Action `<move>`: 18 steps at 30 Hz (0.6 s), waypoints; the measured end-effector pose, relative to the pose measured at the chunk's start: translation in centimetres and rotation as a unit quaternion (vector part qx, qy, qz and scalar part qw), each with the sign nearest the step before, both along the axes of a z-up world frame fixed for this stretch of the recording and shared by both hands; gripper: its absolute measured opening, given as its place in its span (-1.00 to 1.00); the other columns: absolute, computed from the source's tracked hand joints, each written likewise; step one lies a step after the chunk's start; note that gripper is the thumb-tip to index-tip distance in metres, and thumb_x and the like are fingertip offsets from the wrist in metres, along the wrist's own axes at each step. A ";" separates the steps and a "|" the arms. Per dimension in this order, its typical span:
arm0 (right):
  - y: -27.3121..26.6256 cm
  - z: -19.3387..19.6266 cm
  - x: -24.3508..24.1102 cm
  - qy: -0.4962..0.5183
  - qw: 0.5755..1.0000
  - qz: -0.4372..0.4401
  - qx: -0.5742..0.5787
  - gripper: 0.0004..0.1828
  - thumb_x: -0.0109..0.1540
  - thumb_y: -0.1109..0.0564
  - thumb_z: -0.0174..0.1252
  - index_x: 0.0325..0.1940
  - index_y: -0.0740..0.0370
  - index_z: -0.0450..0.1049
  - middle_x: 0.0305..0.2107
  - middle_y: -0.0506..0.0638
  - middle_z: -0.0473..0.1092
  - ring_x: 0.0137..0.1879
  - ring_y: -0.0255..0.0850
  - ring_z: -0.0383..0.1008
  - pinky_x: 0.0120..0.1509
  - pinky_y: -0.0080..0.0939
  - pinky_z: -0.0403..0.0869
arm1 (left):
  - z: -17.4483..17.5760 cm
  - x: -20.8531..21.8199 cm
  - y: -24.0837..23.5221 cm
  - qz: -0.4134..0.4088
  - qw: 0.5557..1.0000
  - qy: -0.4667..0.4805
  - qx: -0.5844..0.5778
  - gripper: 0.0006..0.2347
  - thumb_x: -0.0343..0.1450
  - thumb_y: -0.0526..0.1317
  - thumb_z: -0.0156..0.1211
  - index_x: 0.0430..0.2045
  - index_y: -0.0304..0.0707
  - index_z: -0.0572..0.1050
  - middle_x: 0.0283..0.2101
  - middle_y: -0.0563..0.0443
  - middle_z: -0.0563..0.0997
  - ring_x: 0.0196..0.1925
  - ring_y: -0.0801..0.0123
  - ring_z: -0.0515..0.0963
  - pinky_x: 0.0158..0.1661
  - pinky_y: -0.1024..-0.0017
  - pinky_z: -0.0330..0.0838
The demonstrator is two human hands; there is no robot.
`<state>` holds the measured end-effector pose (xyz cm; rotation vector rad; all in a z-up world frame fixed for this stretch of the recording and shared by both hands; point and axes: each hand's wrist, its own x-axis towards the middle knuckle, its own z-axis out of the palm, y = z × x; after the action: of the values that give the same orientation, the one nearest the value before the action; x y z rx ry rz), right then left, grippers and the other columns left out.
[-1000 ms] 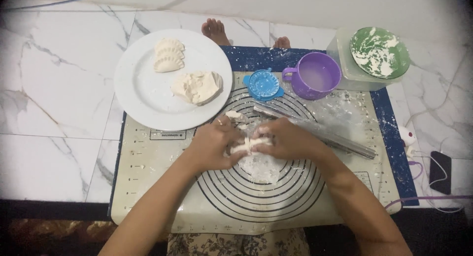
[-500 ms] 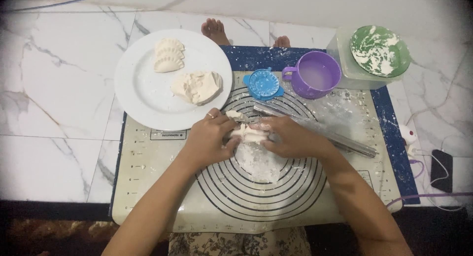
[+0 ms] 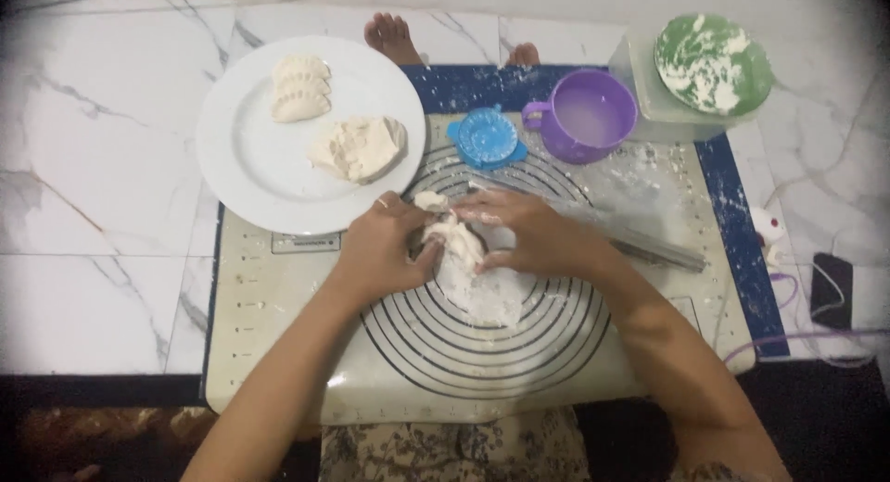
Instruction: Molding and shaping small pieces of dough into specific shapes on a silicone mat.
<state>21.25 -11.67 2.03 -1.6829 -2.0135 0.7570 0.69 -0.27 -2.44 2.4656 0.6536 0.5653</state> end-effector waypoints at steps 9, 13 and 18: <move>-0.7 -4.8 0.0 -0.029 0.989 0.036 0.144 -0.36 0.23 0.01 0.35 0.29 0.41 0.39 -0.06 0.35 0.50 0.06 0.20 0.57 0.17 0.09 0.52 | -0.4 -0.2 0.3 -0.072 0.997 0.002 0.041 -0.39 0.04 0.20 0.56 -0.37 -0.45 0.61 -0.28 -0.28 0.67 -0.13 -0.05 0.57 -0.11 0.14 0.55; -0.3 -5.9 -0.3 -0.060 0.989 0.013 0.132 -0.32 0.22 -0.10 0.36 0.32 0.28 0.38 -0.06 0.26 0.49 0.08 0.12 0.56 0.22 0.07 0.50 | -0.7 0.2 -0.7 -0.045 0.996 0.005 0.078 -0.32 0.07 0.29 0.59 -0.32 -0.47 0.61 -0.28 -0.26 0.66 -0.11 0.04 0.57 -0.13 0.25 0.55; -0.2 -6.5 -0.9 -0.079 0.989 -0.026 0.122 -0.50 0.28 0.04 0.30 0.24 0.29 0.42 -0.09 0.23 0.48 0.07 0.09 0.56 0.22 -0.01 0.49 | -2.9 1.0 -1.3 0.031 0.997 0.011 0.075 -0.41 0.08 0.20 0.63 -0.34 -0.40 0.62 -0.36 -0.10 0.62 -0.19 0.20 0.54 -0.22 0.36 0.52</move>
<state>20.39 -11.86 -4.46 -1.6892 -2.0610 0.3516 1.73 -1.61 -5.36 2.6017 0.7216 0.6341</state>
